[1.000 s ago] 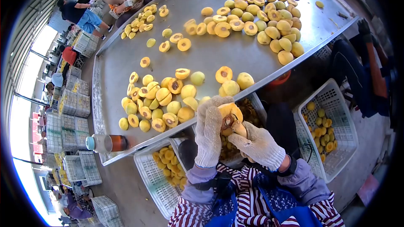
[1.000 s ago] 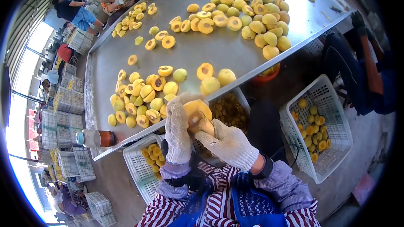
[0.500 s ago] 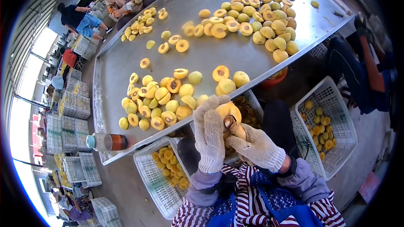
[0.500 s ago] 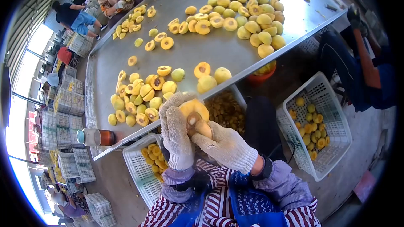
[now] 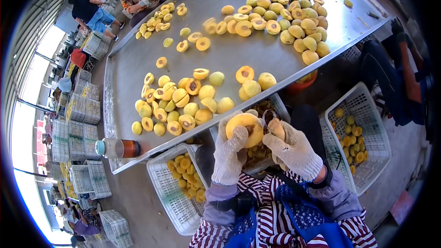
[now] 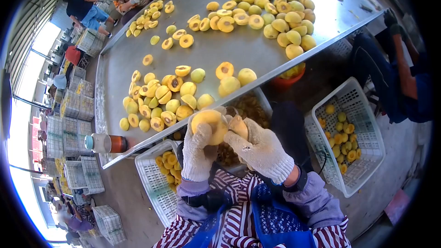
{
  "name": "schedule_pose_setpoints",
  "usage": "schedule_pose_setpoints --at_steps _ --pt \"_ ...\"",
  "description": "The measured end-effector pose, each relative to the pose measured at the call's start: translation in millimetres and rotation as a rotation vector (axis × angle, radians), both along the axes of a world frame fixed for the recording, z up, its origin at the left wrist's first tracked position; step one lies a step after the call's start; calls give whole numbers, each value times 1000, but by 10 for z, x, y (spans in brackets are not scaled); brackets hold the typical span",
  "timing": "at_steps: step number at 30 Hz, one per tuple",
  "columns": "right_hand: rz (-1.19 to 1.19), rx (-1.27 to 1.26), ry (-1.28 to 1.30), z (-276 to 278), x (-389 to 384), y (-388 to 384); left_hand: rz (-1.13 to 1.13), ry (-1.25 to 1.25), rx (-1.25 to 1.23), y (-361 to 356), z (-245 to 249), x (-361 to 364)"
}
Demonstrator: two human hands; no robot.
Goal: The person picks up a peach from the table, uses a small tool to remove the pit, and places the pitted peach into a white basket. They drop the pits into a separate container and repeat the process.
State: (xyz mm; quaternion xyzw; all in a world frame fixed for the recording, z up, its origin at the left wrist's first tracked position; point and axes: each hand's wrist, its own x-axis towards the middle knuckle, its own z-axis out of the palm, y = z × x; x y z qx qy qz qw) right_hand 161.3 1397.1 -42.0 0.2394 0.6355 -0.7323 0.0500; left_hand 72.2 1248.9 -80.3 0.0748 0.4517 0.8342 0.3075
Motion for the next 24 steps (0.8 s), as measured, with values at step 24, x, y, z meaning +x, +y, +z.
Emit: schedule_pose_setpoints --at_steps 24 --pt "118 538 200 -200 53 -241 317 256 -68 206 186 281"
